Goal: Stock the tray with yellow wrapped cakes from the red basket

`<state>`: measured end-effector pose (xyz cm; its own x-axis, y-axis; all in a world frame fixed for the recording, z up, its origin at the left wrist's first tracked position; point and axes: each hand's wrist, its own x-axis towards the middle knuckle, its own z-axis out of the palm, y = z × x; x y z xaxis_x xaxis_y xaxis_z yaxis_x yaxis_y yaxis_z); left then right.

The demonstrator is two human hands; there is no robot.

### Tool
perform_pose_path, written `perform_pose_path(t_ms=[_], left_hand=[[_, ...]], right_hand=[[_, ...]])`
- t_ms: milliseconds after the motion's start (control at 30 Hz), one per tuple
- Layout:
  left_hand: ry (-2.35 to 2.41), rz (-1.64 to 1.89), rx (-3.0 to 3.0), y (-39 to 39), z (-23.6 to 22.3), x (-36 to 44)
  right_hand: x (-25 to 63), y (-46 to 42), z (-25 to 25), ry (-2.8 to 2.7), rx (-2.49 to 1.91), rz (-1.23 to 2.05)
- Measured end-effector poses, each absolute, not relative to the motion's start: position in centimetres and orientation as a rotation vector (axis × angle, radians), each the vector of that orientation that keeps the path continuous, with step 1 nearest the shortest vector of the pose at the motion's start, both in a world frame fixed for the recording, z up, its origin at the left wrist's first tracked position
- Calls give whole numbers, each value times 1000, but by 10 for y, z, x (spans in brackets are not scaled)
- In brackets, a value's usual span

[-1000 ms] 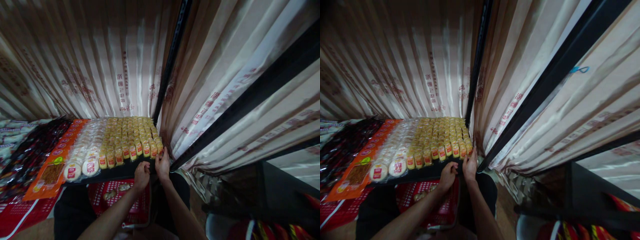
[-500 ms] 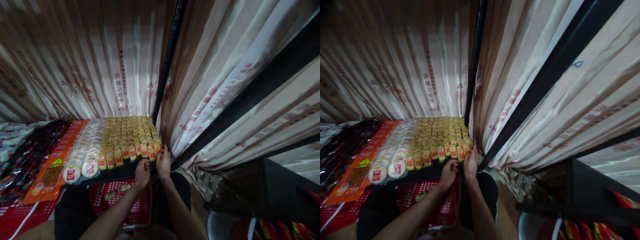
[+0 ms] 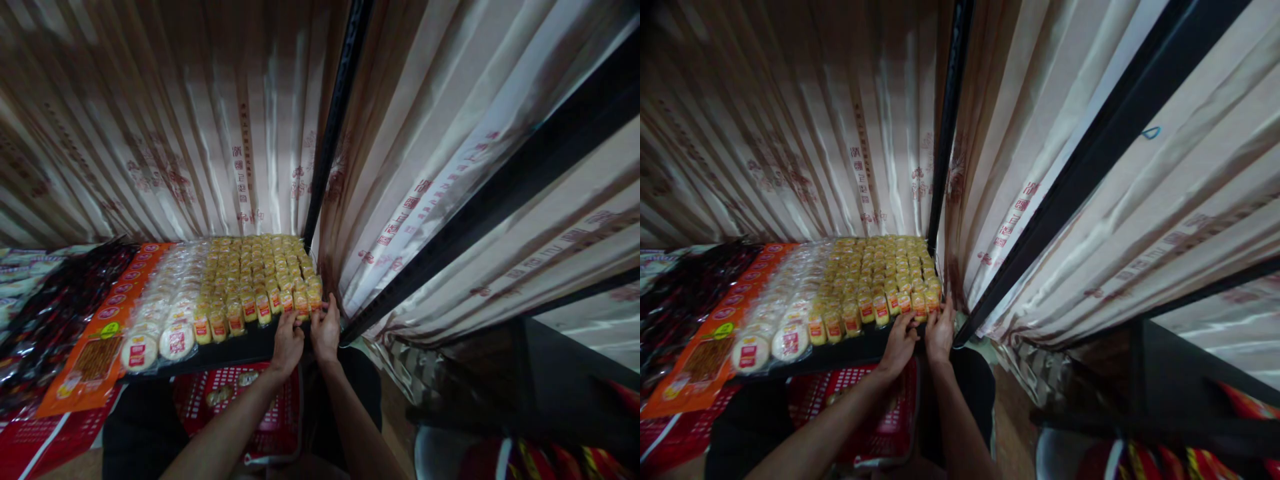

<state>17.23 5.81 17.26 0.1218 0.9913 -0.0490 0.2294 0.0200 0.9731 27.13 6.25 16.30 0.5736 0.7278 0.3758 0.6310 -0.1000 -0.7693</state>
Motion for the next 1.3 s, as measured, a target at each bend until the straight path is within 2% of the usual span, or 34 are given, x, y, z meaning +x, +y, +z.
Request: perform_pose_path(t_ms=[267,833,1300], left_hand=[[1288,1001,1531,59,173,174],[1289,992,1489,58,177,175],[1337,977,1612,50,179,172]], right_hand=[[268,64,154,-1182,-1824,37],[279,74,147,-1138,-1746,312],[274,63,151,-1144,-1760,300]])
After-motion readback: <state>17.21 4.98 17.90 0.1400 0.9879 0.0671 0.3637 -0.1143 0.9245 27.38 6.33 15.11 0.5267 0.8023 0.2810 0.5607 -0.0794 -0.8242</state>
